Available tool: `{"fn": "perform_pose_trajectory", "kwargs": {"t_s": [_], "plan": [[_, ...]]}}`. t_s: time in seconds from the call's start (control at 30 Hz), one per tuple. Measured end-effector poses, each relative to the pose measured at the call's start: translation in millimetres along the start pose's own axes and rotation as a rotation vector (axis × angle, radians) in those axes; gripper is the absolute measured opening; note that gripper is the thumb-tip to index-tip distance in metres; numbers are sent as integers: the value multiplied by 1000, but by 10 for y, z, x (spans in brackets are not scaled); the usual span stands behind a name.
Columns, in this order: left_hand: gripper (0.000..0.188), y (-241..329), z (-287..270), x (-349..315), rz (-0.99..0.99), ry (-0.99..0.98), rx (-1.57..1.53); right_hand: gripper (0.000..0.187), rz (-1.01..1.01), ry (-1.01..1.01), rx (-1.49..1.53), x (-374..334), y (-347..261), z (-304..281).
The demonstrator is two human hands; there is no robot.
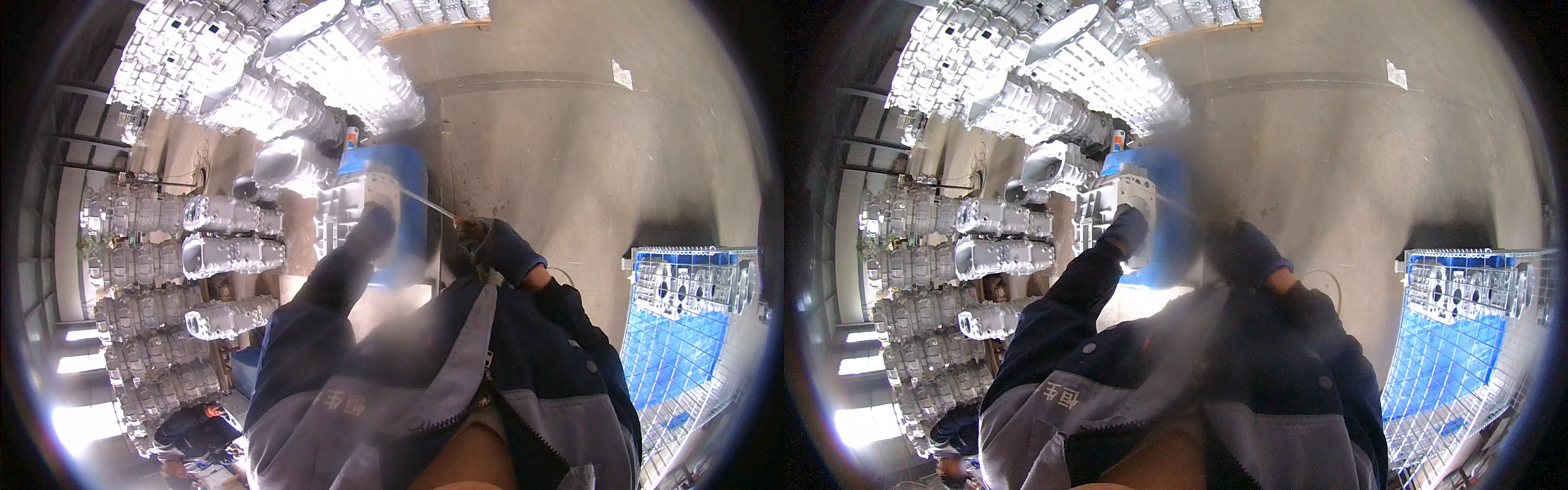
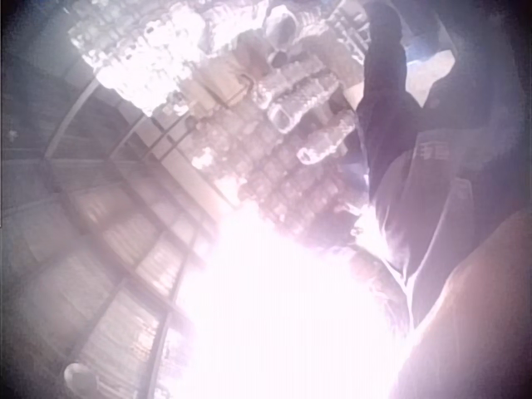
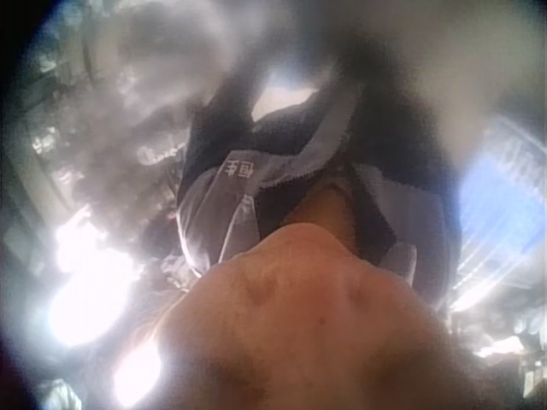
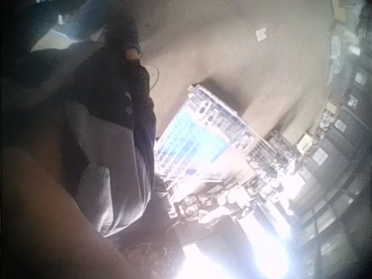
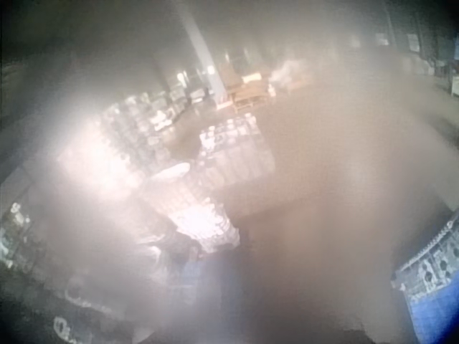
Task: The person repeatedly picks up metal engine blocks from a stack, sprays them with a handheld nozzle, and places them into a wire basket. The person handles the parts one at a time, rotating them to spray different sides before depositing them.
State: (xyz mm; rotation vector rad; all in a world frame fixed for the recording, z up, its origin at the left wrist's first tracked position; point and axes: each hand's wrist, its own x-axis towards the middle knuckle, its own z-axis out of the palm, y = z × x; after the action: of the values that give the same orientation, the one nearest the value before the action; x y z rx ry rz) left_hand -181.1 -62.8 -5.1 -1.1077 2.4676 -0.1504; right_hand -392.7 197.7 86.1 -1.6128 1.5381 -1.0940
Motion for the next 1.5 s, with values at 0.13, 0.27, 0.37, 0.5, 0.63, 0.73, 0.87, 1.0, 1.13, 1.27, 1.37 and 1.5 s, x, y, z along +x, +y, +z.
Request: {"fn": "perform_pose_trajectory", "kwargs": {"t_s": [0.13, 0.27, 0.37, 0.5, 0.63, 0.73, 0.87, 1.0, 1.13, 1.27, 1.37, 1.5], "plan": [[61, -111, 47, -46, -20, -5, 4, 45, 286, 33, -228, -115, 276, 41], [62, -203, 153, -126, -22, -7, 23, 39, 171, -104, 32, -68, 631, 173], [63, -217, 263, -277, -28, -19, 51, 33, 161, 84, -330, 6, 679, 171], [63, -229, 202, -462, -2, -16, 95, 29, 190, -127, 69, -14, 379, -194], [63, -653, -346, -439, 68, 109, -52, 32, 608, -69, 309, -132, 119, -644], [38, -1152, -584, -637, -121, -87, -748, 34, 705, -11, 468, -309, 225, -743], [36, -1585, 261, -943, 299, 457, -659, 36, 714, -100, 462, -480, 715, -719], [47, -1693, 2002, -918, -345, 226, -985, 51, 642, -564, 661, -339, 1061, -523], [58, -1774, 2849, -854, -614, 73, -761, 39, 573, -524, 641, 138, 1055, -246], [57, -1706, 2262, -900, -690, -136, -703, 41, 707, -447, 406, 315, 859, -117], [57, -1487, 1412, -940, -705, -230, -691, 43, 690, -745, 386, 320, 815, -154], [56, -1153, 329, -997, -757, -246, -797, 24, 363, -551, 287, 371, 932, -176]]}}
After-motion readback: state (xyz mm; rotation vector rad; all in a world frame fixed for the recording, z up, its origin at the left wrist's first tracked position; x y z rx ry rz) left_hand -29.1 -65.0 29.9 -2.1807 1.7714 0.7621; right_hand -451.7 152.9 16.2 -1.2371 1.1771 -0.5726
